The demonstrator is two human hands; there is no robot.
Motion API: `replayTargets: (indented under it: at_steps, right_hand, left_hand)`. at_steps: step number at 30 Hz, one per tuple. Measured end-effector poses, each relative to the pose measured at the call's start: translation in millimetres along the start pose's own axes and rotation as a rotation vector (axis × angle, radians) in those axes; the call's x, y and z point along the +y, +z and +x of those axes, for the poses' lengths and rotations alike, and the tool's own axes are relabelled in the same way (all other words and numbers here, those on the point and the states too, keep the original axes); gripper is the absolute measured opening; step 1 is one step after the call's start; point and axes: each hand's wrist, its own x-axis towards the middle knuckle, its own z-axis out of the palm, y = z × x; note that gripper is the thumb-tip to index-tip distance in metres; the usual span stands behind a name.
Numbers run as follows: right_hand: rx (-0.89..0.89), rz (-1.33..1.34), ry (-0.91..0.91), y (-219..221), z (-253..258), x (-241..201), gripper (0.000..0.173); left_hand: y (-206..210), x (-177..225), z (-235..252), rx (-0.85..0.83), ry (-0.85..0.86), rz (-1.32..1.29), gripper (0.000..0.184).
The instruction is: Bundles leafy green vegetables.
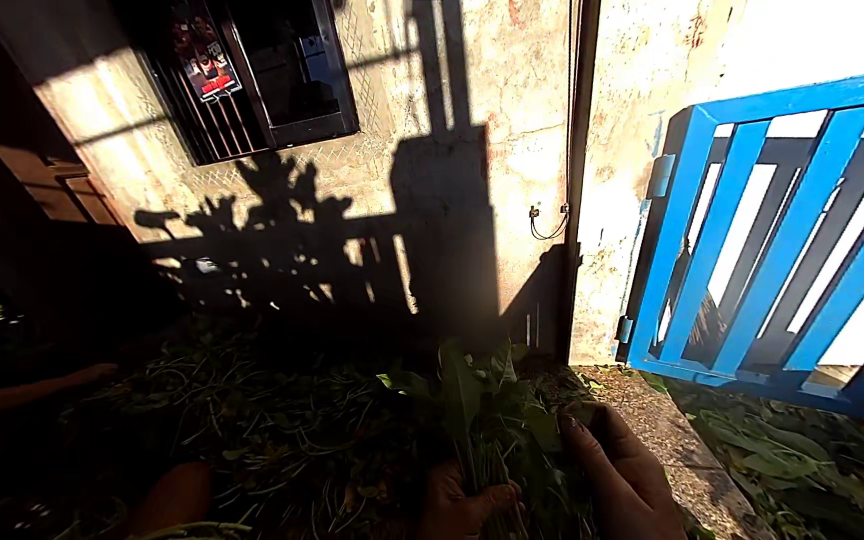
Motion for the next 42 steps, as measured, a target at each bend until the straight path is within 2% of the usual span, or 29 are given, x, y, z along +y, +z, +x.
replayTargets:
  at_steps: [3,5,9,12,15,20,22,24,25,28,30,32,36,42]
  right_hand:
    - [-0.091,-0.268,-0.205,-4,0,1,0.018]
    - [-0.108,-0.382,-0.261,-7,0,-2,0.022]
    - [-0.157,-0.484,-0.241,-14,-1,-3,0.024]
    - [-0.286,-0.646,-0.147,-22,-2,-4,0.032]
    - [-0.385,-0.872,-0.167,-24,-3,-7,0.023]
    - [-0.378,-1.231,-0.318,-20,0,-1,0.019]
    - [-0.314,-1.293,-0.413,-17,2,9,0.017]
    - [-0.189,-1.188,-0.434,-13,4,23,0.017]
    - [-0.132,-1.040,-0.379,-12,4,28,0.016]
    - [0.025,-0.367,-0.058,-7,4,26,0.013]
    - [0.096,0.066,0.157,-9,9,18,0.017]
    - [0.096,0.331,0.311,-18,12,15,0.024]
    - [0.026,0.525,0.507,-30,11,3,0.049]
    - [0.023,0.706,0.556,-37,7,4,0.054]
  left_hand:
    - [-2,-4,2,-0.022,0.012,0.021,0.019]
    - [-2,-4,3,-0.017,0.021,0.025,0.018]
    - [1,-2,3,-0.013,0.000,0.017,0.021]
    - [2,-2,3,-0.012,0.003,0.018,0.022]
    - [1,-3,3,0.000,0.002,0.032,0.021]
    - [0,-4,4,-0.005,0.007,0.091,0.020]
    - [1,-4,3,-0.016,0.008,0.114,0.019]
    - [2,-5,3,-0.031,0.014,0.126,0.018]
    - [2,-6,3,-0.045,0.020,0.130,0.018]
    - [2,-10,2,-0.095,0.044,0.161,0.018]
    - [-1,-12,2,-0.116,0.041,0.143,0.018]
    - [-3,-11,1,-0.130,0.027,0.092,0.018]
    - [-4,-6,3,-0.082,0.010,0.022,0.019]
    - [-7,-5,4,-0.041,0.008,-0.003,0.019]
